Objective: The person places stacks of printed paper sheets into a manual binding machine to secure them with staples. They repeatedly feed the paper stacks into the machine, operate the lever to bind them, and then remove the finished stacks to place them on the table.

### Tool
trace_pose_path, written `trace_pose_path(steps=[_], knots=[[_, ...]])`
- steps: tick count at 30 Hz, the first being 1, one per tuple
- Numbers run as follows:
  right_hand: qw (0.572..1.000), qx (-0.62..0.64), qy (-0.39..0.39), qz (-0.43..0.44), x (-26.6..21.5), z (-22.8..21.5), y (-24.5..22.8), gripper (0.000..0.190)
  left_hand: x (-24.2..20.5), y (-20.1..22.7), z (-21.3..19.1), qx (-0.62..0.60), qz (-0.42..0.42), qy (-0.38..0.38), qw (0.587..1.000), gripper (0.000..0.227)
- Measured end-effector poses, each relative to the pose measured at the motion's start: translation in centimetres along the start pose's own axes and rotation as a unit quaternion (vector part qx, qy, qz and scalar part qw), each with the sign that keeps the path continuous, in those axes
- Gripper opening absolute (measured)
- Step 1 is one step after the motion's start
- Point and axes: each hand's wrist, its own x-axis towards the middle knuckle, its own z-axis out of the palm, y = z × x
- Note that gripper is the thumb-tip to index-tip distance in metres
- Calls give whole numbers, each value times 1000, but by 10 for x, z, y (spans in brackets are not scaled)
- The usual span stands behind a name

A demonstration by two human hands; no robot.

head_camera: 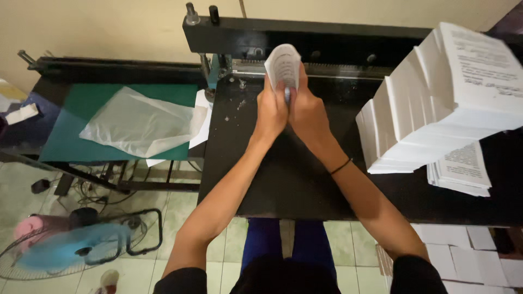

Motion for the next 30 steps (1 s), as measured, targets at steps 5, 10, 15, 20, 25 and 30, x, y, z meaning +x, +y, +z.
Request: trace_pose_path(steps=[5, 10, 15, 20, 25, 30], knots=[[998, 4, -55, 26, -27, -46, -8, 84, -14, 0, 13, -5, -3, -130, 992, 41], [985, -75, 129, -87, -97, -96, 18, 51, -29, 3, 24, -144, 95, -221, 960, 45], [936, -172, 177, -251, -158, -127, 29, 29, -34, 12, 26, -122, 93, -308, 939, 50], [917, -247, 204, -237, -185, -145, 41, 41, -48, 24, 33, 8, 84, -360, 929, 22], [914, -256, 221, -223, -184, -165, 28, 41, -62, 69, 43, 11, 166, -376, 912, 20], [940, -6, 60, 336, -164, -213, -6, 39, -62, 63, 51, 25, 183, -452, 873, 18]])
